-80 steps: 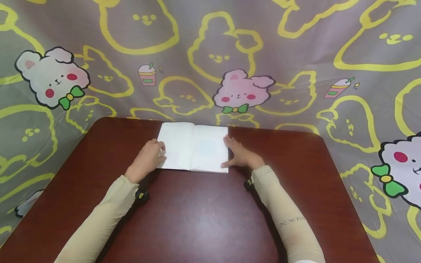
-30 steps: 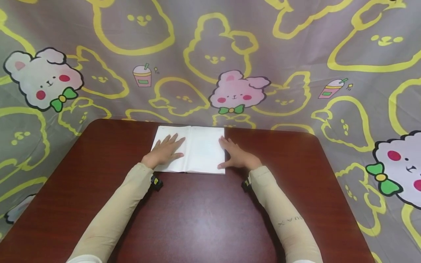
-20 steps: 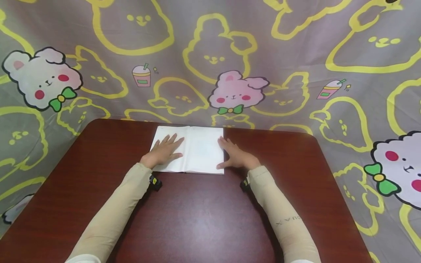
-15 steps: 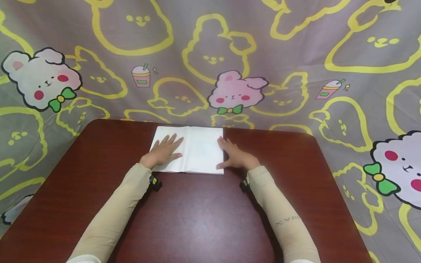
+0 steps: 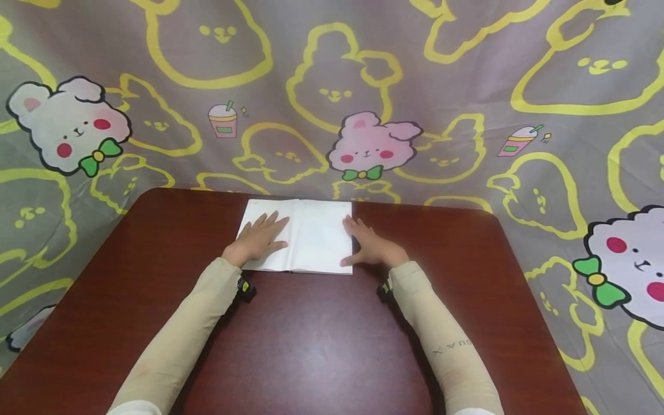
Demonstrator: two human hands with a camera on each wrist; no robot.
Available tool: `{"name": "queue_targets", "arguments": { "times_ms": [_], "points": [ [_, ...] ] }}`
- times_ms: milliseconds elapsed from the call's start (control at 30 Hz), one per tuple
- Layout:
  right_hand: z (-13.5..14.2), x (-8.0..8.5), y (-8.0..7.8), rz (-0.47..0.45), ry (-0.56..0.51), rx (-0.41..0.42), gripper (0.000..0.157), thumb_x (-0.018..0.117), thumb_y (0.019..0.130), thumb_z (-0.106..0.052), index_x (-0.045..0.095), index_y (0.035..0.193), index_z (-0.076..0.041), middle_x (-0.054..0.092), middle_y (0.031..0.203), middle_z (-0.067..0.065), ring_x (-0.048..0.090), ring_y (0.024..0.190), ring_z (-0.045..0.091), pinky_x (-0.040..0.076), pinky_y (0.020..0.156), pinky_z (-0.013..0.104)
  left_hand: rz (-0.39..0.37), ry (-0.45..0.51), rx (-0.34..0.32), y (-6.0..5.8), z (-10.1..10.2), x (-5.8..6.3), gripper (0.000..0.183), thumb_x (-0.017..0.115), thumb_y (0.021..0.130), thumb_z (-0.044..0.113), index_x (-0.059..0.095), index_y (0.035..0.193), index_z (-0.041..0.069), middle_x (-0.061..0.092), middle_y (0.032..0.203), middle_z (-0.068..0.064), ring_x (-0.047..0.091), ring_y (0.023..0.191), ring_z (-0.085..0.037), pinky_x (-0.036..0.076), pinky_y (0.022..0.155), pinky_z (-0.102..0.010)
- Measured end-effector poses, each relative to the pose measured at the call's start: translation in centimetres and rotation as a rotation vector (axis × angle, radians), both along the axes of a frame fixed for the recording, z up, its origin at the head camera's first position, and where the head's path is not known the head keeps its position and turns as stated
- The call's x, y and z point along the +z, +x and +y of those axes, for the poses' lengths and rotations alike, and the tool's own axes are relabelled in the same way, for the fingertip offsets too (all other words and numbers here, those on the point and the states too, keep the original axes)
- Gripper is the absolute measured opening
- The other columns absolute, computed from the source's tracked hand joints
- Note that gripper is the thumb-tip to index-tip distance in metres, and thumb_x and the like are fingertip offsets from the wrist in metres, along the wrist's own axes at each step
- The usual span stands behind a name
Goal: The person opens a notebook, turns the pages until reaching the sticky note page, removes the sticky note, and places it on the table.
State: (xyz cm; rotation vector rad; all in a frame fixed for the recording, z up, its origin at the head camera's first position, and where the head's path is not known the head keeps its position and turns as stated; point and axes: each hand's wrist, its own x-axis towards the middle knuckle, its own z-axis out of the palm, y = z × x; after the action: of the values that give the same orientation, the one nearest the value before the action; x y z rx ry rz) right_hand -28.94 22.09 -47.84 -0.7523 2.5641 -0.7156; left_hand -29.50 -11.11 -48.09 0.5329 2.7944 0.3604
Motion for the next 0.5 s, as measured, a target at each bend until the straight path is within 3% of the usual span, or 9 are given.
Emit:
{"name": "queue_targets", "arguments": {
  "times_ms": [333,500],
  "points": [
    [0.03,-0.16,-0.17,0.005,-0.004,0.012,0.116,0.083,0.084,-0.042,0.007,0.162,0.0,0.002,0.17,0.02,-0.003,0.155,0.046,0.005,0.122,0.065,0.036,-0.002,-0.036,0.18,-0.04,0.63,0.069,0.051,0.105,0.046,0.028,0.162,0.014,0.018,0.168,-0.02,0.018,0.153,-0.047,0.018,0.119,-0.068],
    [-0.02,0.03,-0.03,-0.003,-0.01,0.002,0.117,0.083,0.084,-0.041,0.007,0.162,-0.001,0.002,0.17,0.019,-0.004,0.155,0.045,0.004,0.123,0.064,0.145,-0.022,-0.086,0.8,0.28,0.89,0.061,0.051,0.107,0.037,0.038,0.156,0.002,0.034,0.16,-0.026,0.033,0.147,-0.047,0.031,0.117,-0.061]
  ]
}}
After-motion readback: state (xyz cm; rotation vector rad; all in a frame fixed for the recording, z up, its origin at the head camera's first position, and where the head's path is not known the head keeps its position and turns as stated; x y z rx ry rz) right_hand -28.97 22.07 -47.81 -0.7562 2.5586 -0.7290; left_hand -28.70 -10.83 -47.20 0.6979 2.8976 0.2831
